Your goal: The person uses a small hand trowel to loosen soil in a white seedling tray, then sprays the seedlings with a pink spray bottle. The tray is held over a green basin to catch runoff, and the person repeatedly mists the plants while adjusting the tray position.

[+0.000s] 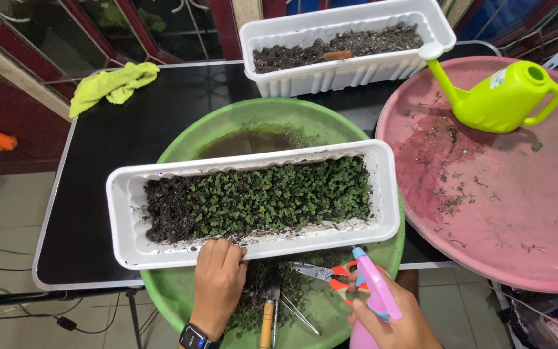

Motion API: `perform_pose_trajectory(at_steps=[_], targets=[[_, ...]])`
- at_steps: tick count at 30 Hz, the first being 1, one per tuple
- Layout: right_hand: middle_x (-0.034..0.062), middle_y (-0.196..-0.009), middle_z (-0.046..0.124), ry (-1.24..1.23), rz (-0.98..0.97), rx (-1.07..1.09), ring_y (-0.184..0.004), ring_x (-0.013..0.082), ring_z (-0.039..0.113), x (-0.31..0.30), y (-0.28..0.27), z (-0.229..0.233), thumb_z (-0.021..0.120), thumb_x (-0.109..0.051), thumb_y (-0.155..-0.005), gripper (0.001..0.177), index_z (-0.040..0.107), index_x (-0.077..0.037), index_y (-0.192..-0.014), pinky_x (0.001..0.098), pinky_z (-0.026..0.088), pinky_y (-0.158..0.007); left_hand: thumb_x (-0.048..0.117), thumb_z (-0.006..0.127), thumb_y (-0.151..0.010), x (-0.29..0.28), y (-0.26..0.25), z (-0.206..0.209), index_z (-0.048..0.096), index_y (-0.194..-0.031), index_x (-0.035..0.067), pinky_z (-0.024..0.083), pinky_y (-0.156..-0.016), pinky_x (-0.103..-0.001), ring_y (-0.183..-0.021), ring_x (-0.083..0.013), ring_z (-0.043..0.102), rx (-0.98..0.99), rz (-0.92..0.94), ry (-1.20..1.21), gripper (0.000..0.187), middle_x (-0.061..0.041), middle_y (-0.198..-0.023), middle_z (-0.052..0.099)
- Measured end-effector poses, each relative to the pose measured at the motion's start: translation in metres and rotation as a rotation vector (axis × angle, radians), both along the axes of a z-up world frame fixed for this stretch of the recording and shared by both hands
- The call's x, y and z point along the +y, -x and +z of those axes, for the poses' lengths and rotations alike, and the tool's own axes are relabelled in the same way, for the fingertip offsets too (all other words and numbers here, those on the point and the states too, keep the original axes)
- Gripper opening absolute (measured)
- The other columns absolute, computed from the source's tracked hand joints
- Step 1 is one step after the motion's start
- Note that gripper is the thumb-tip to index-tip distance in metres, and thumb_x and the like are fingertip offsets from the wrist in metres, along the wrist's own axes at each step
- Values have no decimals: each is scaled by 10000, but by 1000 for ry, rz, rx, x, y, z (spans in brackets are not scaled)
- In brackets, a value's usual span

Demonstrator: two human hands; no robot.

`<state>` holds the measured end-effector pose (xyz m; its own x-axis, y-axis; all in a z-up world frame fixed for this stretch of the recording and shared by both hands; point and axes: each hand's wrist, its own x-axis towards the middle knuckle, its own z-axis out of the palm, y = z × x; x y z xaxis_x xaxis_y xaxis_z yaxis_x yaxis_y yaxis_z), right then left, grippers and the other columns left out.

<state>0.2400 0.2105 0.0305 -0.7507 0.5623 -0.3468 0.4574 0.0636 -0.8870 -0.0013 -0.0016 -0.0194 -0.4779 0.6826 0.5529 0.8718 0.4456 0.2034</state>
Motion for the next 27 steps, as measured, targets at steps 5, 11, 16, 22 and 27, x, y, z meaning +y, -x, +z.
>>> perform_pose_trajectory(at_steps=[5, 11, 16, 22, 27], targets=[[13, -955, 794, 23, -40, -46, -651, 166, 854, 0, -1, -2, 739, -203, -817, 403, 731, -129, -1214, 295, 709, -697, 0, 730, -886, 0, 1, -2, 552, -813, 54, 381, -642, -338, -766, -223, 428, 1, 6, 7, 200, -63, -799, 499], [-7, -1096, 853, -43, -22, 35, -572, 165, 883, 6, -12, -23, 710, -240, -821, 574, 642, -146, -1383, 269, 670, -730, 0, 732, -865, -2, 2, -8, 555, -819, 57, 401, -648, -340, -769, -224, 449, -6, 7, 18, 192, -62, -803, 515], [-29, -1318, 782, -104, 16, 120, -550, 159, 887, 10, -12, -17, 681, -260, -847, 623, 558, -138, -1446, 263, 624, -809, -33, 720, -835, -2, 2, -3, 567, -826, 47, 396, -642, -363, -768, -247, 445, -6, -7, 2, 172, -74, -809, 503], [-29, -1306, 808, -136, -15, 66, -1170, 118, 774, 12, -6, 4, 657, -247, -831, 331, 909, -82, -695, 296, 451, -1053, 31, 765, -850, -4, 2, -9, 576, -849, 62, 407, -656, -331, -777, -218, 443, -4, 27, 50, 192, -56, -810, 501], [-44, -1104, 856, -150, -106, 57, -955, 100, 782, 14, -10, -5, 657, -268, -861, 353, 918, -86, -709, 296, 533, -888, 15, 762, -842, -3, 0, -2, 562, -820, 57, 400, -649, -355, -773, -239, 444, -4, 19, 42, 205, -73, -809, 501]])
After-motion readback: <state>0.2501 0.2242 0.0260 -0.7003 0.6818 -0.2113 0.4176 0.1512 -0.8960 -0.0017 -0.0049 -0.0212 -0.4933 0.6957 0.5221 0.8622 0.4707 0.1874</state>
